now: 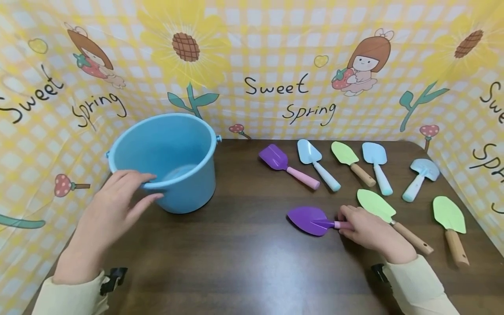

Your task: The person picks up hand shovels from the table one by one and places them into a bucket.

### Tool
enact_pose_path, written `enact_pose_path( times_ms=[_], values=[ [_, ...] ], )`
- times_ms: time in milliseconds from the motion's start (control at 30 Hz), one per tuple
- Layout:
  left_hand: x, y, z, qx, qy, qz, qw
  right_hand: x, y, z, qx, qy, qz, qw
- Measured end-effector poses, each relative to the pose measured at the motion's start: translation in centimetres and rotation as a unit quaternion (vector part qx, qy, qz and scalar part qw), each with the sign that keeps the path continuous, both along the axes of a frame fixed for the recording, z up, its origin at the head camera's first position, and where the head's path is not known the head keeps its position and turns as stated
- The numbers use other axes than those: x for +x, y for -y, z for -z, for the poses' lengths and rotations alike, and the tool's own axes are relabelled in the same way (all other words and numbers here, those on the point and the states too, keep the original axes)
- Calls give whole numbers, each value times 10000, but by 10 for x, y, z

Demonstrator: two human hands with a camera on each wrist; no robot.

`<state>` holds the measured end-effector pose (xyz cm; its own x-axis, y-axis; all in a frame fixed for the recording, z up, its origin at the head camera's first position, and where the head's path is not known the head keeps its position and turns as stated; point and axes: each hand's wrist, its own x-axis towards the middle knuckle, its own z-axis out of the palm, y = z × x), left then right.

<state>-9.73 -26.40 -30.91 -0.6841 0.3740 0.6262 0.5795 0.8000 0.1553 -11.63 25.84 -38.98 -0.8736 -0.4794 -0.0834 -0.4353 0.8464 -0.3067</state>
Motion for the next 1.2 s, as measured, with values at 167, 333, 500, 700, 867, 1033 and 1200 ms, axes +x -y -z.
enact_pose_path(
  times_ms=[167, 333, 500, 700, 867, 1033, 1200],
  values=[
    [-1, 0, 1, 4, -42, 111, 9999, -2, 0, -1, -65, 335, 13, 9994],
    [1, 0, 2, 30, -38, 49, 10000, -3, -1, -1, -134, 607, 50, 9981],
    [1, 1, 2, 34, 2, 9, 10000, -6, -2, -5, -144, 809, 63, 9966],
    [3, 0, -2, 60, -26, 22, 10000, -16, -7, -13, -283, 1222, 3, 9921],
    [5, 0, -3, 74, -42, 17, 10000, -24, -9, -19, -668, 2356, 333, 9690],
    [4, -1, -1, 161, -152, 120, 9997, -30, -12, -21, -856, 3197, 639, 9415],
    [7, -4, -2, 101, -124, 158, 9997, -36, -19, -22, -824, 3573, 421, 9294]
  ],
)
